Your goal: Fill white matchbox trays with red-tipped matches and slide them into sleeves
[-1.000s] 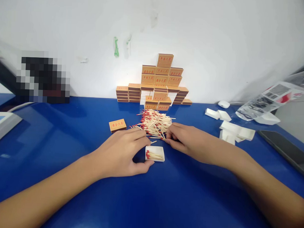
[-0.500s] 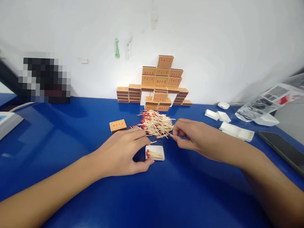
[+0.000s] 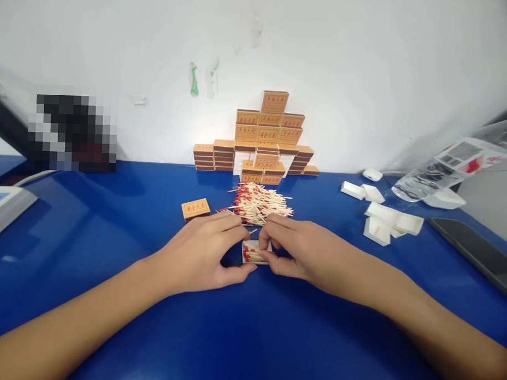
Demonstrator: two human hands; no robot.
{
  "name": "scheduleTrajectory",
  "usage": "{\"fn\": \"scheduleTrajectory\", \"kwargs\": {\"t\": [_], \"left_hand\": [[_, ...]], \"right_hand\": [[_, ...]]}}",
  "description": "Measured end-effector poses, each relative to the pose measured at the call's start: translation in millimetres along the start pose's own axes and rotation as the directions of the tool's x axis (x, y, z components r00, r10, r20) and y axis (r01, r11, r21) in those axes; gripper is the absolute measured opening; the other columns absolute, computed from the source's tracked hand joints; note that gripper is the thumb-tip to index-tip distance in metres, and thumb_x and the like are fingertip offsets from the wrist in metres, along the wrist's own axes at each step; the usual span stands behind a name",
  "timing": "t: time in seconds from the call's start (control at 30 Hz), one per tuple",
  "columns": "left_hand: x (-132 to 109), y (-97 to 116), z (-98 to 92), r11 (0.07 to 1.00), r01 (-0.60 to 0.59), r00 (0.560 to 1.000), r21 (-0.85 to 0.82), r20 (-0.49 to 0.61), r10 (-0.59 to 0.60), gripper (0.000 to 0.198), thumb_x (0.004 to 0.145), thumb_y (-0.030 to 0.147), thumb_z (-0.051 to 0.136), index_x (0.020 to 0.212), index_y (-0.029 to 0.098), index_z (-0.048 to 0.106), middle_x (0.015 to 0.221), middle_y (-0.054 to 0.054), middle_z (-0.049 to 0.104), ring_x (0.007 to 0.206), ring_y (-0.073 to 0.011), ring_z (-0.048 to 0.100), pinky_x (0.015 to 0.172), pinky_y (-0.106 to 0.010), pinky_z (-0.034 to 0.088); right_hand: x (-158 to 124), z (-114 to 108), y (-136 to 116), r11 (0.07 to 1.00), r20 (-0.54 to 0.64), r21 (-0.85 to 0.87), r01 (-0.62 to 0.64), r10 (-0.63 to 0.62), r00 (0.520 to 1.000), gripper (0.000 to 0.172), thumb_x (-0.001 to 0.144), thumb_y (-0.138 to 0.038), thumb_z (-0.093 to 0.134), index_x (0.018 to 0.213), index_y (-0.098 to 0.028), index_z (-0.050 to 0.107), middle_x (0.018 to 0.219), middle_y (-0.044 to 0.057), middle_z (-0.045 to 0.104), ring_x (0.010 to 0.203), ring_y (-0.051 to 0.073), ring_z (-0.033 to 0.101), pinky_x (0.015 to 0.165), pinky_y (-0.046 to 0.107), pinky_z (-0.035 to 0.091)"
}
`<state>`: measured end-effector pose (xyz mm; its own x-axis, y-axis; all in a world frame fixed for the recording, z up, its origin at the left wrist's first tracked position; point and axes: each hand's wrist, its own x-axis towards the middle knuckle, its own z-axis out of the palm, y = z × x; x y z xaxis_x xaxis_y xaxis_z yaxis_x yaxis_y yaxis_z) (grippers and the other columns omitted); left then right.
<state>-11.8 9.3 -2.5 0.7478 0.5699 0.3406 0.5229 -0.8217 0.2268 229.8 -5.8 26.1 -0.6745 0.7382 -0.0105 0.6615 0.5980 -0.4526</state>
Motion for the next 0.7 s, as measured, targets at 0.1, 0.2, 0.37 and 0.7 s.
{"fn": "scheduleTrajectory", "kwargs": {"t": [0.1, 0.2, 0.37, 0.7], "left_hand": [[-1.1, 0.4, 0.5, 1.0, 0.002, 1.0, -0.003, -0.006, -0.002, 0.023, 0.094, 0.04, 0.069, 0.094, 0.016, 0.07, 0.086, -0.003, 0.066, 0.085, -0.0212, 0.066, 0.073, -0.036, 0.051], [-1.2, 0.5, 0.7, 1.0, -0.008, 1.0, -0.005, -0.015, 0.008, 0.024, 0.095, 0.04, 0.069, 0.096, 0.017, 0.07, 0.087, -0.003, 0.067, 0.086, -0.0213, 0.067, 0.074, -0.036, 0.052], [0.2, 0.8, 0.0, 1.0, -0.008, 1.0, -0.011, -0.022, 0.008, 0.023, 0.095, 0.041, 0.07, 0.096, 0.018, 0.069, 0.088, -0.003, 0.068, 0.086, -0.0211, 0.067, 0.073, -0.035, 0.052], [-0.1, 0.4, 0.9, 1.0, 0.002, 1.0, -0.005, -0.005, -0.002, 0.025, 0.094, 0.043, 0.069, 0.094, 0.018, 0.069, 0.088, -0.003, 0.067, 0.086, -0.0215, 0.067, 0.074, -0.035, 0.053]], "right_hand": [[0.0, 0.6, 1.6, 1.0, 0.001, -0.003, 0.016, -0.016, 1.0, 0.013, 0.104, -0.031, 0.064, 0.1, -0.019, 0.065, 0.108, 0.005, 0.071, 0.08, 0.016, 0.064, 0.069, 0.029, 0.044], [-1.5, -1.9, 5.3, 0.999, -0.014, -0.039, 0.018, -0.018, 1.0, 0.019, 0.106, -0.036, 0.061, 0.1, -0.02, 0.069, 0.106, 0.005, 0.07, 0.082, 0.018, 0.064, 0.071, 0.031, 0.045], [-3.7, -4.5, 7.0, 0.996, -0.007, -0.093, 0.008, -0.009, 1.0, 0.012, 0.105, -0.027, 0.061, 0.099, -0.021, 0.07, 0.1, 0.005, 0.07, 0.083, 0.018, 0.064, 0.072, 0.032, 0.044], [-3.2, -0.4, 4.6, 1.0, -0.042, -0.014, 0.019, -0.02, 0.999, 0.018, 0.106, -0.031, 0.061, 0.092, -0.021, 0.065, 0.097, 0.002, 0.07, 0.079, 0.016, 0.063, 0.07, 0.03, 0.043]]}}
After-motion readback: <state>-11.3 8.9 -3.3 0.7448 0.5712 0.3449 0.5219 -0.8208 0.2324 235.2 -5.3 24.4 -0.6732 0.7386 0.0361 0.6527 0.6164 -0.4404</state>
